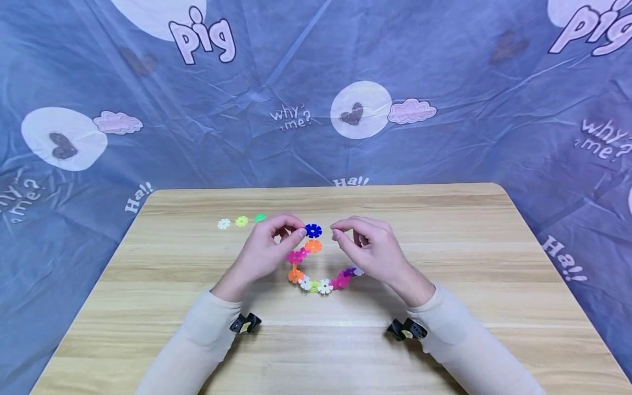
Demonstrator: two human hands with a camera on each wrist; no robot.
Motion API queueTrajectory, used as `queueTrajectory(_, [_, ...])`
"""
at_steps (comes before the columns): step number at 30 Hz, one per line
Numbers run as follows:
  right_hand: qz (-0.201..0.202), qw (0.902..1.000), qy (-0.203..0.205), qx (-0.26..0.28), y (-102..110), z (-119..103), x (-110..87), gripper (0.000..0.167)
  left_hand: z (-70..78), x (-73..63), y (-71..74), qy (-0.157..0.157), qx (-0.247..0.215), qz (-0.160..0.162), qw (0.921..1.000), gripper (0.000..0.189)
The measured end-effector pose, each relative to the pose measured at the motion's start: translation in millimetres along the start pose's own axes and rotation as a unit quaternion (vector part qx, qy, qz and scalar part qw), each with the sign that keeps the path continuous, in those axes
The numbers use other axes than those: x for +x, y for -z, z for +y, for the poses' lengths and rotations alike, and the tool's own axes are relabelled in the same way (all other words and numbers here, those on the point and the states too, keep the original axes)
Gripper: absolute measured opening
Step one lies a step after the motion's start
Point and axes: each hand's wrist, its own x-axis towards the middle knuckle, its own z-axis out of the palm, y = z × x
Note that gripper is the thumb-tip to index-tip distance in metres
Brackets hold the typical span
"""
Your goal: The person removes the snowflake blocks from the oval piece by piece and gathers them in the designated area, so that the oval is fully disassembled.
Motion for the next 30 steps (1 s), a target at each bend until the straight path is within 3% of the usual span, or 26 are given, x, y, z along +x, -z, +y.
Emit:
queueTrajectory(5, [0.001, 1.0000, -0.003, -0.004, 0, -1, -0.5, 0.015, 0.5, -1.9, 2.6, 0.018, 0.001, 0.006, 0.9998, 0.007])
queueTrajectory(30, [0.010, 0.9999, -0.007, 0.001, 2, 0, -0.6, 0.013, -14.5, -16.9, 25.9, 0.034, 0.017, 0.050, 0.9981, 0.009])
